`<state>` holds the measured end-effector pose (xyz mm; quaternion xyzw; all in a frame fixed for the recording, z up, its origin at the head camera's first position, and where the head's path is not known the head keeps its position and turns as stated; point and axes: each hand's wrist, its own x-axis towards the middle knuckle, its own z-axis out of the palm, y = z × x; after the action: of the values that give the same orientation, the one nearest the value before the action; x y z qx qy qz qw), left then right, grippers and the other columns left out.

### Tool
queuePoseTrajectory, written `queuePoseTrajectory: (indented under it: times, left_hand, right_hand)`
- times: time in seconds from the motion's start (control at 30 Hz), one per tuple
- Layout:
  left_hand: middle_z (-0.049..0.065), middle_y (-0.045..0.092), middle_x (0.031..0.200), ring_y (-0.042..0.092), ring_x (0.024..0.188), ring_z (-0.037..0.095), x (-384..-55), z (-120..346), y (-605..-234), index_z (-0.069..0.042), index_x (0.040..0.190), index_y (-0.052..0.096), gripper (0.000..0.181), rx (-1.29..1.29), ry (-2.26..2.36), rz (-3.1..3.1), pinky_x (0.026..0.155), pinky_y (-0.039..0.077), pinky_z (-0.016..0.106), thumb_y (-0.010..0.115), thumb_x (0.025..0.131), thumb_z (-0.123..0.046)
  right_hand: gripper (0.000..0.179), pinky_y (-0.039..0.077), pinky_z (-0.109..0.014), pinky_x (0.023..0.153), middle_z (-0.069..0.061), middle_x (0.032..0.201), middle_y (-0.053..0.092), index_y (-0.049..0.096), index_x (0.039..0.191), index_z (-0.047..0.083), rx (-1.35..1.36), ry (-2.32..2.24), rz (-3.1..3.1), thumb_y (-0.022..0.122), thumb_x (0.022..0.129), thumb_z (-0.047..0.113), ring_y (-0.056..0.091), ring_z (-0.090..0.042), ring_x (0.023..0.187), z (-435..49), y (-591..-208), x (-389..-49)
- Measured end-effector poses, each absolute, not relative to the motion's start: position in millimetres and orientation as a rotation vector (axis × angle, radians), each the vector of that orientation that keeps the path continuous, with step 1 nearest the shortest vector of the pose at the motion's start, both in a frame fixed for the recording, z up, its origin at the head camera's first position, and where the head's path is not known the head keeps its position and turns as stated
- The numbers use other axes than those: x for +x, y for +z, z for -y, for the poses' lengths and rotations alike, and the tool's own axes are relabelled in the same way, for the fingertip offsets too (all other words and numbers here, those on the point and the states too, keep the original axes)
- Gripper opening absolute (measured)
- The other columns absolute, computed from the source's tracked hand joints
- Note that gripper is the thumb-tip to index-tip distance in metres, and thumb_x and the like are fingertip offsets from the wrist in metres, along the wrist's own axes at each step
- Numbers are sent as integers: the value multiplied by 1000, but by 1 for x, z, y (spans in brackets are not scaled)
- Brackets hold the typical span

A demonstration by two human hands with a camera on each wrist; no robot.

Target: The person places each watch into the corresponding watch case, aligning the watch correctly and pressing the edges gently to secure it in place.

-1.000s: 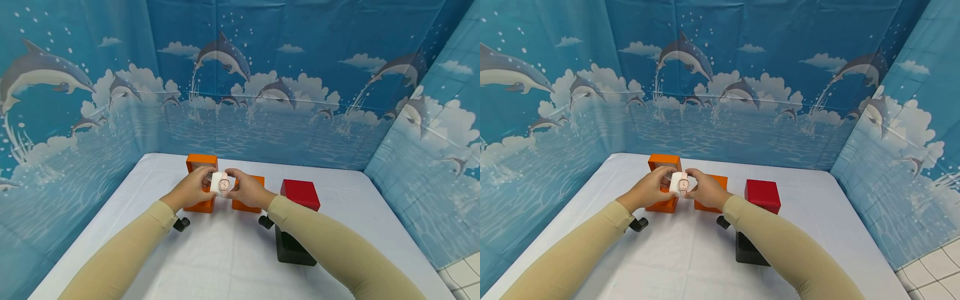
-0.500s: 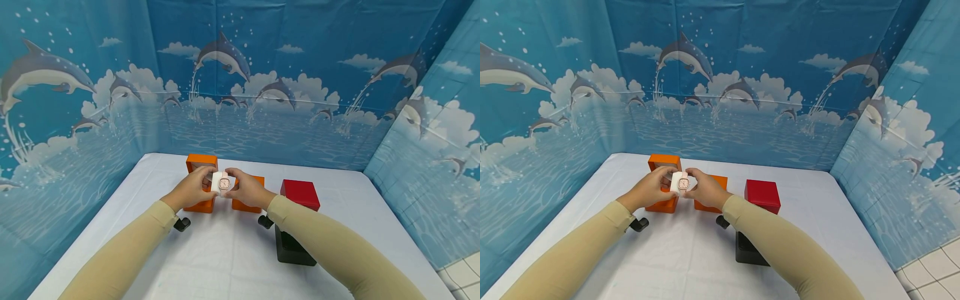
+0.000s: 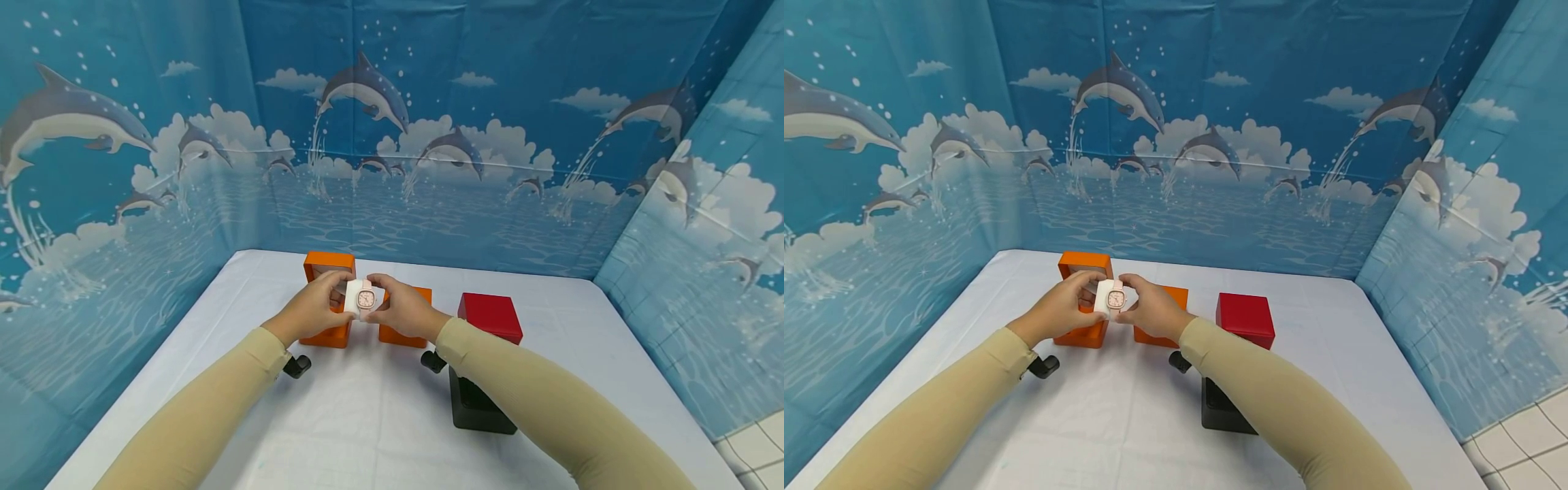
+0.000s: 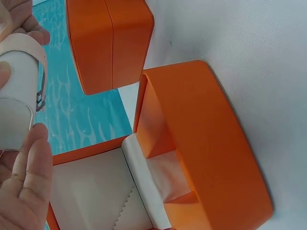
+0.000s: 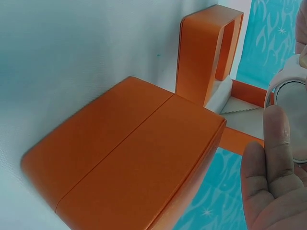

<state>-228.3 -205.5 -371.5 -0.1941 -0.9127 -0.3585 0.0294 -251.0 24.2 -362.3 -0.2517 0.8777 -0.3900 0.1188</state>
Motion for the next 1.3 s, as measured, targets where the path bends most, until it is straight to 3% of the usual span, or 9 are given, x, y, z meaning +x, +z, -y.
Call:
queuePoseTrajectory:
  times: [0.3,0.6,0.93,1.2,1.3]
  left_hand:
    - [8,53,149,68,111,22,-229,205,-373,-10,154,46,76,-592,-1125,2814,98,61,38,86,90,-22]
    - [9,53,149,68,109,20,-230,204,-375,-7,152,48,76,-610,-1099,2804,97,61,37,87,89,-21]
    - [8,53,149,69,109,20,-230,204,-374,-8,153,47,78,-595,-1116,2804,97,62,36,88,88,-22]
    - [8,53,150,69,111,21,-231,204,-373,-8,153,48,77,-607,-1129,2796,97,61,36,87,88,-21]
    - [8,53,150,69,111,21,-232,204,-372,-7,153,47,77,-609,-1131,2795,97,61,36,87,88,-20]
  right_hand:
    - [88,60,-30,75,0,122,66,37,163,19,-728,-1137,-2580,85,91,29,67,-19,89,-24,-363,-251]
    - [87,61,-29,76,-1,124,66,38,163,19,-745,-1144,-2588,85,91,26,68,-17,89,-22,-365,-250]
    - [86,62,-29,81,-3,156,51,35,163,18,-778,-1161,-2555,83,93,28,71,-14,91,-23,-364,-251]
    - [86,63,-31,82,-3,146,58,34,162,18,-771,-1174,-2533,84,92,25,71,-13,93,-22,-364,-254]
    - [85,63,-31,82,-3,150,55,35,162,18,-781,-1175,-2535,83,93,25,71,-13,93,-22,-364,-255]
